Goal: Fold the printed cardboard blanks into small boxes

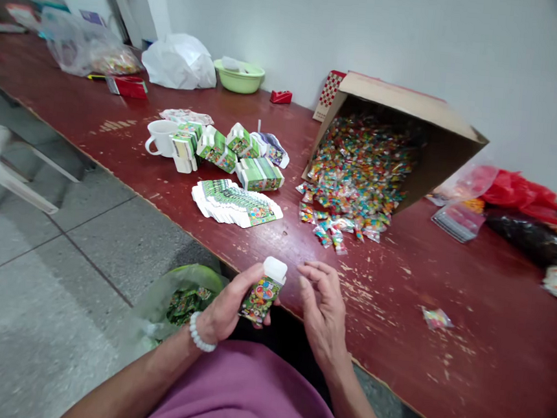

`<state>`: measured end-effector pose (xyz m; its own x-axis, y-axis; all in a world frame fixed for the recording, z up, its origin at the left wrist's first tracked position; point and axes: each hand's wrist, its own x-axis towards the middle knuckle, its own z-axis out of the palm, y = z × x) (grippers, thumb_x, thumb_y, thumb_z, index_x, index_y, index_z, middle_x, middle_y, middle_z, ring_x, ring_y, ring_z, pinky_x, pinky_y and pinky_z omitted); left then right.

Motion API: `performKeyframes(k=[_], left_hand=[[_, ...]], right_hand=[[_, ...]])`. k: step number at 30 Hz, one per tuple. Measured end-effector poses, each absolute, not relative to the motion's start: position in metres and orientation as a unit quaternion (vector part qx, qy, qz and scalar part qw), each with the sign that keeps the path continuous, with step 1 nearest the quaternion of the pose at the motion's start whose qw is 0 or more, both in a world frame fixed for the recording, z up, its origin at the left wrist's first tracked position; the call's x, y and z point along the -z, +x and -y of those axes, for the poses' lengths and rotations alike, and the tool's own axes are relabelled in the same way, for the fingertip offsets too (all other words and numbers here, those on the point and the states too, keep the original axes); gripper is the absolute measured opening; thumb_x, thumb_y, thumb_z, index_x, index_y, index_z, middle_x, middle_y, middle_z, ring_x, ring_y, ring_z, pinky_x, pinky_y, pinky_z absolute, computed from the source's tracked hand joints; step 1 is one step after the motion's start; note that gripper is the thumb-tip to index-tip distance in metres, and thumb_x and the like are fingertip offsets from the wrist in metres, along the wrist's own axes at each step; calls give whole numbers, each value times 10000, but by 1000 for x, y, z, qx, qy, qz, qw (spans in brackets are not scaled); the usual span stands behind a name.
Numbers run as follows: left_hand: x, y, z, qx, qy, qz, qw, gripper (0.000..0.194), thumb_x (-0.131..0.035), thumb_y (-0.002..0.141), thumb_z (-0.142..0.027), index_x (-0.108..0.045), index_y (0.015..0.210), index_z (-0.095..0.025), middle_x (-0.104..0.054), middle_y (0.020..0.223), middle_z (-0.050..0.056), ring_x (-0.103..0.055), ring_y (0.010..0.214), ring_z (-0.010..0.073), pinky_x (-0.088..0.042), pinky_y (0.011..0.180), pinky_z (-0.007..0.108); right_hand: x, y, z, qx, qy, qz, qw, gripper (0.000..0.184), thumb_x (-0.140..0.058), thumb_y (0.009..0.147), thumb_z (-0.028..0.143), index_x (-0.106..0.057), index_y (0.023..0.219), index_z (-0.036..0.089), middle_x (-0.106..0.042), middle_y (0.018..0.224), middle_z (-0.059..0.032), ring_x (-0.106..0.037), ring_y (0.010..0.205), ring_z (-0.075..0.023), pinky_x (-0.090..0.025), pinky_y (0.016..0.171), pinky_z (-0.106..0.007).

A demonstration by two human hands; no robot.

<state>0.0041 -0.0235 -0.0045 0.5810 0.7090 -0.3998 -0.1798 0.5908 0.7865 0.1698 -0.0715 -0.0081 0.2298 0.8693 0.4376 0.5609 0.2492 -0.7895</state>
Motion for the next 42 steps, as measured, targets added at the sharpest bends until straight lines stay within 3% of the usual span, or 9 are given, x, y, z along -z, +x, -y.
performKeyframes(k=[11,15,17,19,21,25,30,37,42], left_hand=[[12,4,25,-314,350,-417,778,425,-604,824,-527,-645,969,-130,-643,667,21,-583,452,127,-432,363,195],[9,3,26,-317,394,-407,761,405,-605,845,-527,-599,1053,-179,-642,713,2,-593,500,118,-455,401,183],[7,2,26,-301,402,-410,761,400,-590,861,-539,-589,1058,-191,-640,730,2,-597,512,114,-448,408,174],[7,1,25,-282,397,-397,778,422,-551,882,-566,-582,1103,-208,-642,762,8,-610,526,119,-440,405,170],[8,1,23,-264,367,-376,809,479,-478,901,-613,-561,1182,-234,-645,789,16,-627,534,134,-448,396,183],[11,2,19,-221,314,-365,848,494,-430,918,-604,-556,1227,-240,-626,739,9,-614,479,147,-460,359,213],[8,5,21,-267,399,-375,793,433,-536,911,-477,-563,1261,-223,-641,779,10,-616,543,130,-489,429,198],[9,4,21,-217,386,-351,825,739,-336,905,-709,-507,1404,-191,-660,701,42,-585,453,130,-421,386,201],[16,0,20,-232,374,-372,817,570,-479,909,-564,-584,1323,-187,-675,704,43,-606,478,145,-436,397,208]], right_hand=[[19,155,66,-412,-504,532,541,85,-700,841,294,-729,816,218,-590,931,-34,-632,737,-142,-548,646,-270],[18,160,58,-492,-510,443,548,374,-792,738,320,-661,1077,231,-620,870,0,-632,657,-135,-557,598,-266],[16,162,57,-498,-513,469,519,369,-755,780,327,-654,1119,221,-643,823,-1,-637,659,-142,-550,598,-263],[15,164,57,-469,-515,517,497,163,-674,858,314,-705,969,199,-664,787,-17,-638,651,-143,-538,598,-262],[14,166,59,-393,-522,572,495,138,-612,903,276,-714,859,194,-682,772,-30,-638,645,-146,-532,611,-269],[12,168,60,-286,-508,669,461,113,-633,885,265,-712,946,212,-726,919,-64,-678,803,-189,-548,727,-308],[11,165,58,-402,-551,564,466,158,-675,859,343,-700,846,187,-714,777,-34,-656,623,-153,-524,569,-253],[5,161,52,-605,-444,420,510,226,-742,790,376,-662,751,168,-736,997,-64,-594,513,-108,-516,507,-271],[3,163,61,-471,-488,547,490,164,-642,887,337,-698,819,200,-726,1003,-64,-658,653,-149,-550,621,-300]])
